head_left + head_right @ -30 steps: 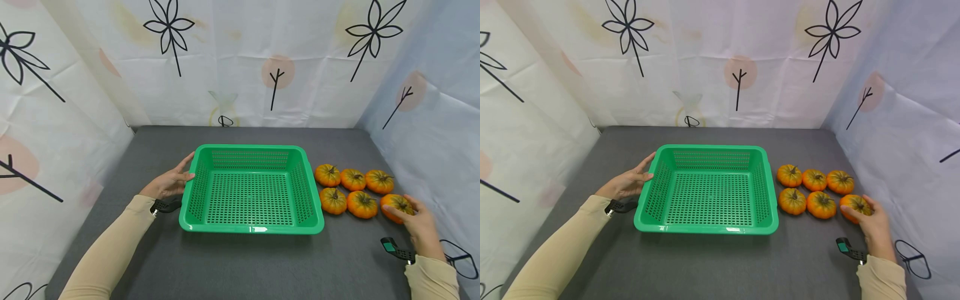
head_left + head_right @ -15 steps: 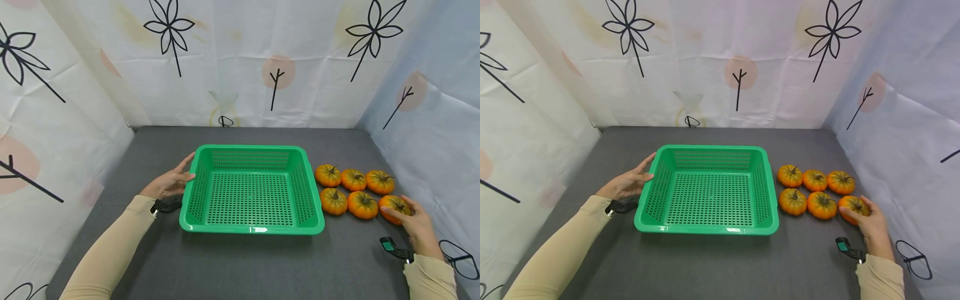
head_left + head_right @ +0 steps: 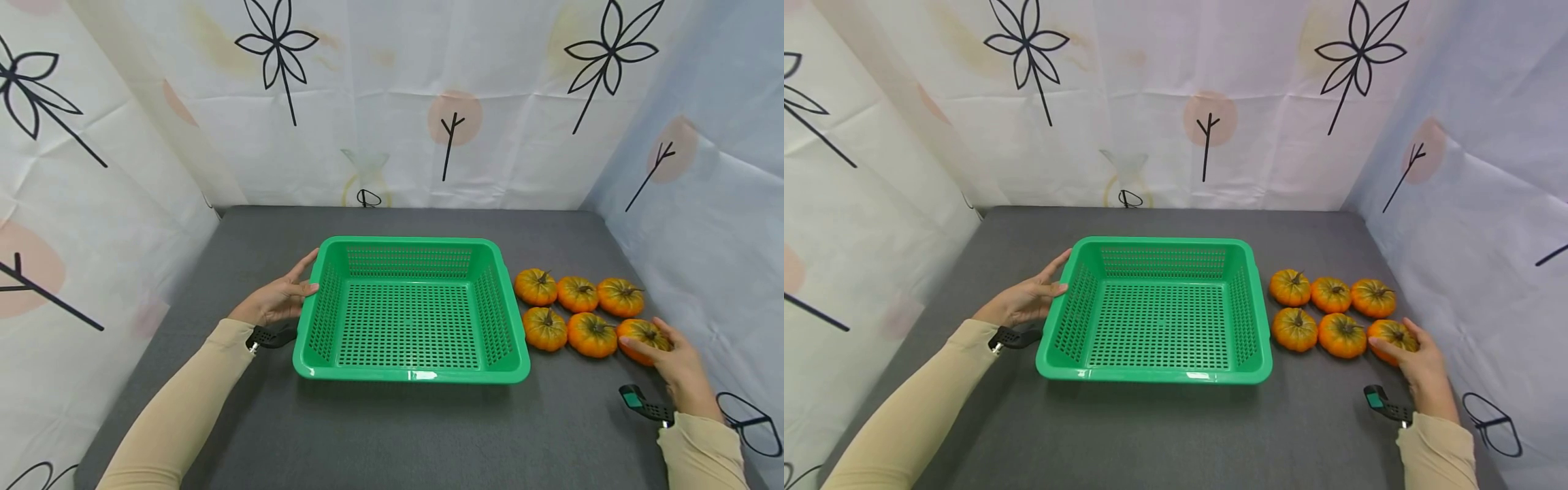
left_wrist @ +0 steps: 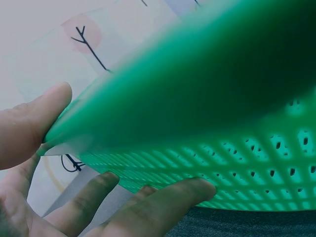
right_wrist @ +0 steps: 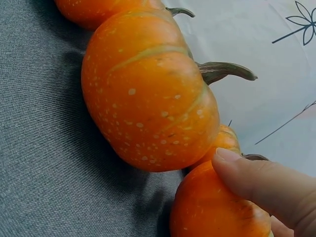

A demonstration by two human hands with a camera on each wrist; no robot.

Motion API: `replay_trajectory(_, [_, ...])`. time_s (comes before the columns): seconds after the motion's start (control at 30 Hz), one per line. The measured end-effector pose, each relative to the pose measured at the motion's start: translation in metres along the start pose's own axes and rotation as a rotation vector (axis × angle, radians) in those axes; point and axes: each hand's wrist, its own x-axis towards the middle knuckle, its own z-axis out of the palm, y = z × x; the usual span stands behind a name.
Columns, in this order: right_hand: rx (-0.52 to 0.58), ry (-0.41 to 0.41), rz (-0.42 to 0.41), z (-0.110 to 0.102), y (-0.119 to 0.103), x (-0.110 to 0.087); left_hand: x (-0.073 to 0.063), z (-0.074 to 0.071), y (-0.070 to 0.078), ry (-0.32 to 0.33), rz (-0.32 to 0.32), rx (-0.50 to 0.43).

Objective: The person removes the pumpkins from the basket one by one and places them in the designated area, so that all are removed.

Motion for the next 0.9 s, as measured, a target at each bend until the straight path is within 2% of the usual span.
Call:
replay_trajectory(0.43, [-0.014,-0.025,0.008,-0.0023,-0.0003,0.0003,-0.0025,0.0033,0.0030,0.000,-0.006,0.005])
replay_trajectory(0.9, [-0.022,-0.042,-0.007,-0.0021,0.0029,0.0033,-0.0003,-0.0010,-0.0014,0.004,0.003,0.030])
